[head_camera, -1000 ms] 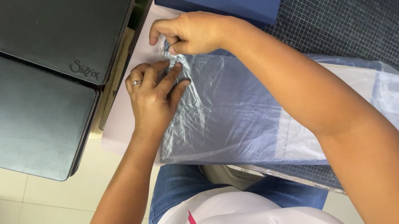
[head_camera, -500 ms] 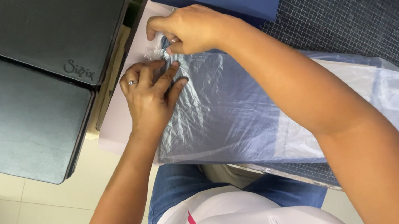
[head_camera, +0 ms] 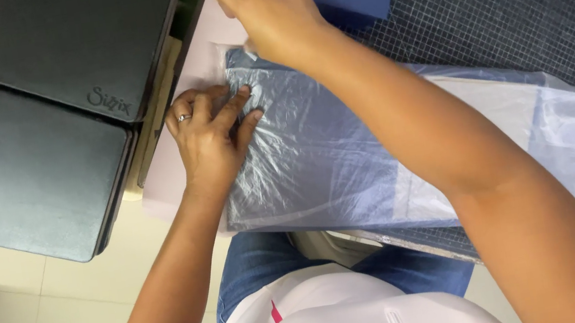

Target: Wrapping a blue folder in a clear plastic sleeve and securing it with tape

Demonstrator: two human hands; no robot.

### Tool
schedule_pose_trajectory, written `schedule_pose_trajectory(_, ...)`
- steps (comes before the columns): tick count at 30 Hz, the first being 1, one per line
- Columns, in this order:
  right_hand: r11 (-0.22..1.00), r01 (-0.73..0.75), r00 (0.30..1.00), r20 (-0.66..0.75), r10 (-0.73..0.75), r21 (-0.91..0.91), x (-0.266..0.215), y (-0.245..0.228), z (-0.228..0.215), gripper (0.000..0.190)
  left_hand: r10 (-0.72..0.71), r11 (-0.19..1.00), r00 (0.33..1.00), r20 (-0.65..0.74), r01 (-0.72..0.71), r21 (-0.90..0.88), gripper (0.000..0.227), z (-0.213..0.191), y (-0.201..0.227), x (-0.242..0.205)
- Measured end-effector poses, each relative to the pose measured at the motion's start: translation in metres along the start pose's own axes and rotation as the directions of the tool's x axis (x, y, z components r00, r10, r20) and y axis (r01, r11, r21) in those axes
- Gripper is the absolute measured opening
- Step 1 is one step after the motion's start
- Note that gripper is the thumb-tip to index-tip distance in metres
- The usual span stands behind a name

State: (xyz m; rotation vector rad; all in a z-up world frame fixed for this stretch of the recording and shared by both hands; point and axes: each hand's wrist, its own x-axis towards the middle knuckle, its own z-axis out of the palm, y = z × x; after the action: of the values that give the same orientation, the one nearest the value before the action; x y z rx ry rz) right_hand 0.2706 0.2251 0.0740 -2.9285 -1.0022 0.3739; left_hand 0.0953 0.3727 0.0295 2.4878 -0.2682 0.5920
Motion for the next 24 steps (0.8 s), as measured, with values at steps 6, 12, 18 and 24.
schedule_pose_trajectory(6,0.834,0.047,0.939,-0.31,0.151,0.549,-0.146,0.023,-0.027,0.022,-0.022,1.0,0.996,0.087,0.021,0.014,0.033,-0.004,0.011,0.01)
schedule_pose_trajectory(12,0.519,-0.279,0.708,-0.192,0.68,0.808,-0.349,0.054,0.073,0.009,0.189,0.979,0.974,0.123,-0.177,-0.103,0.024,0.036,0.067,0.026)
schedule_pose_trajectory(18,0.295,-0.566,0.229,-0.198,0.953,0.77,-0.532,0.05,0.12,0.013,0.502,0.861,0.775,0.384,-0.403,-0.312,0.039,0.134,0.187,0.002)
schedule_pose_trajectory(24,0.126,-0.538,-0.004,-0.152,0.988,0.834,-0.622,0.032,0.137,0.016,0.56,0.827,0.68,0.474,-0.496,-0.264,0.053,0.22,0.293,0.0)
